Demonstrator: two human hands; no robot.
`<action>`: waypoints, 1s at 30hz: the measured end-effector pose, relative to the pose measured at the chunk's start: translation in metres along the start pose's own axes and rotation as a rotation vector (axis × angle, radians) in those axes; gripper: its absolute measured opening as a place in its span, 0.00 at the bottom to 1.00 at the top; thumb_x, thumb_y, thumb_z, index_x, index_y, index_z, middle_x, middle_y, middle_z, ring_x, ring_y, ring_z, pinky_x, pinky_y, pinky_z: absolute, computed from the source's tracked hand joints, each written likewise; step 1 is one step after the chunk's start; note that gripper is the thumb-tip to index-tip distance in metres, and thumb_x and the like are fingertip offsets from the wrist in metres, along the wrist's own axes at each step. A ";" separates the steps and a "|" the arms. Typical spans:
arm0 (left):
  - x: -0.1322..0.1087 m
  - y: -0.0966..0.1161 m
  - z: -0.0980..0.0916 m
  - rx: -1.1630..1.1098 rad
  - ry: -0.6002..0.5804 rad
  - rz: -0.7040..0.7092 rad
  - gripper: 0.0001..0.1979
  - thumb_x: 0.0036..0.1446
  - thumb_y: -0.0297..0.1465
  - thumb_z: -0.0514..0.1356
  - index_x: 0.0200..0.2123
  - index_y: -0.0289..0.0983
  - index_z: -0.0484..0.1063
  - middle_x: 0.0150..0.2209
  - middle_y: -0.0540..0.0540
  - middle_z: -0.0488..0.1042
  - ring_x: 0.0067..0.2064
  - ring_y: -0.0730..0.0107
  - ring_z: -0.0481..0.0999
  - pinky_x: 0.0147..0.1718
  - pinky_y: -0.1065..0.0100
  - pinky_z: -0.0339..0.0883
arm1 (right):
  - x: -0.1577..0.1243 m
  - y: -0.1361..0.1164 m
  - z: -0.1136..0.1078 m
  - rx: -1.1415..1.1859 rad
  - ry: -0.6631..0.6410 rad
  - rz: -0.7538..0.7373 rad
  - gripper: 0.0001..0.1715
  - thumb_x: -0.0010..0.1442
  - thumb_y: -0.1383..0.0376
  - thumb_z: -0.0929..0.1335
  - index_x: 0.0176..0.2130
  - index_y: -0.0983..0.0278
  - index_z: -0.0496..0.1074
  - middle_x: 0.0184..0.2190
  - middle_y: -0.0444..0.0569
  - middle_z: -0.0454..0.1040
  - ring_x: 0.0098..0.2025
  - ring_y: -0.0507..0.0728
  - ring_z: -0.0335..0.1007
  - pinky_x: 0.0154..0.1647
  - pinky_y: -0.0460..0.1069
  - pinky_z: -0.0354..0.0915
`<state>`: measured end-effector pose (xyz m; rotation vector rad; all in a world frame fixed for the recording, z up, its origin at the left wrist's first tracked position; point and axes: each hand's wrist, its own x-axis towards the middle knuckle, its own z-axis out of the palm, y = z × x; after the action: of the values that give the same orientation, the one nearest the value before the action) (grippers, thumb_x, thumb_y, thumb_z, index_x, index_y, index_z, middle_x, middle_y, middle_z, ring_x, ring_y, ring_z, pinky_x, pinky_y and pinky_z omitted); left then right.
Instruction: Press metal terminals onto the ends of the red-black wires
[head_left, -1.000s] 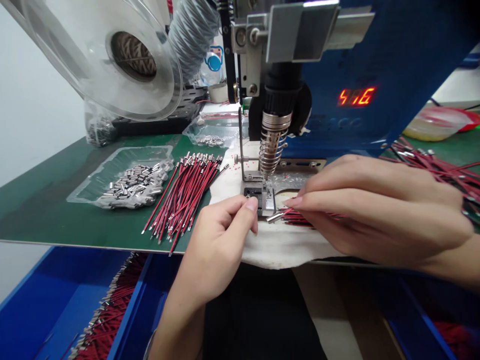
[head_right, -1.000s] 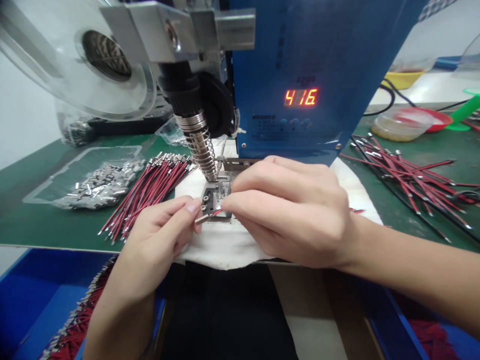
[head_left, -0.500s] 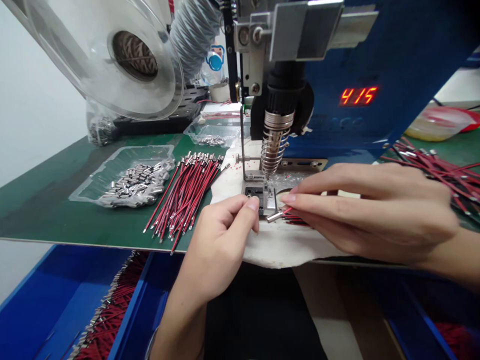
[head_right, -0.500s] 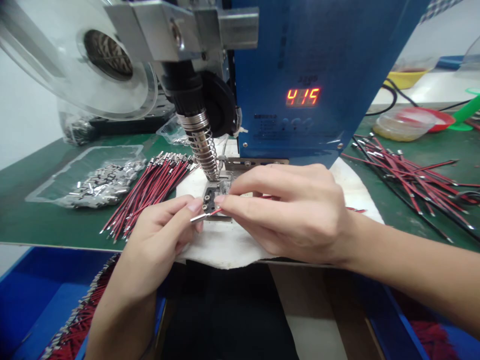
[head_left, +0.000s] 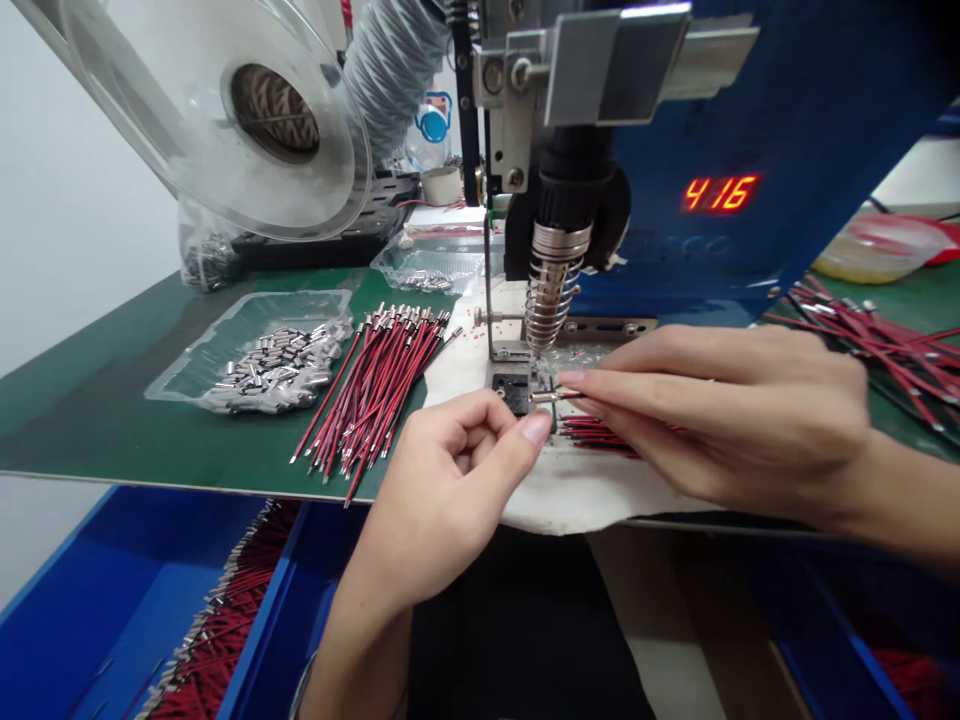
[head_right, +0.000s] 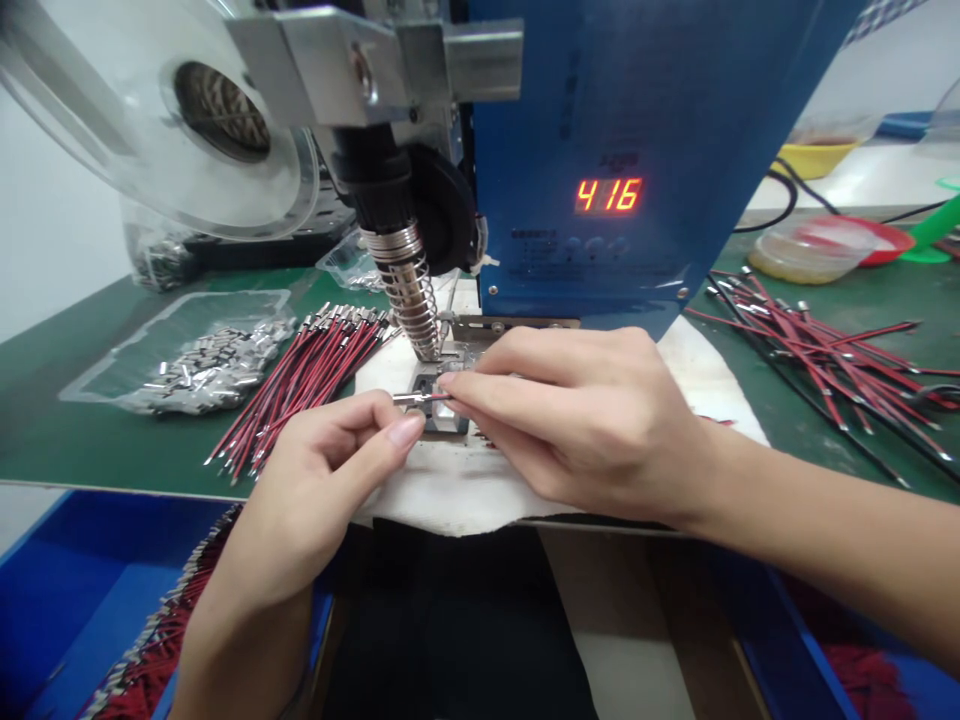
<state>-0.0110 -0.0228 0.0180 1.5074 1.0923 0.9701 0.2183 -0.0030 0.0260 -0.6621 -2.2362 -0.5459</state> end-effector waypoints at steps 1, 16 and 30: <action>0.000 0.001 0.000 -0.003 -0.001 -0.005 0.19 0.61 0.36 0.70 0.24 0.38 0.66 0.20 0.56 0.58 0.23 0.78 0.54 0.21 0.72 0.46 | 0.000 0.000 0.000 -0.003 -0.001 0.002 0.07 0.72 0.70 0.72 0.48 0.59 0.79 0.39 0.44 0.86 0.34 0.51 0.81 0.33 0.47 0.72; 0.000 0.000 0.000 0.056 0.011 -0.008 0.22 0.65 0.41 0.68 0.23 0.38 0.65 0.20 0.55 0.57 0.23 0.77 0.55 0.22 0.70 0.47 | 0.001 -0.001 0.001 -0.002 -0.007 0.003 0.07 0.70 0.70 0.72 0.46 0.59 0.80 0.34 0.45 0.83 0.30 0.54 0.78 0.29 0.51 0.69; 0.000 -0.004 0.000 0.078 0.004 -0.027 0.20 0.63 0.42 0.69 0.26 0.37 0.69 0.21 0.54 0.60 0.25 0.76 0.57 0.22 0.72 0.49 | 0.001 0.000 0.002 0.043 -0.009 -0.004 0.06 0.70 0.71 0.72 0.44 0.61 0.81 0.34 0.47 0.83 0.31 0.54 0.78 0.28 0.51 0.69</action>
<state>-0.0117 -0.0224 0.0145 1.5506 1.1622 0.9216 0.2170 -0.0013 0.0258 -0.6400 -2.2511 -0.4967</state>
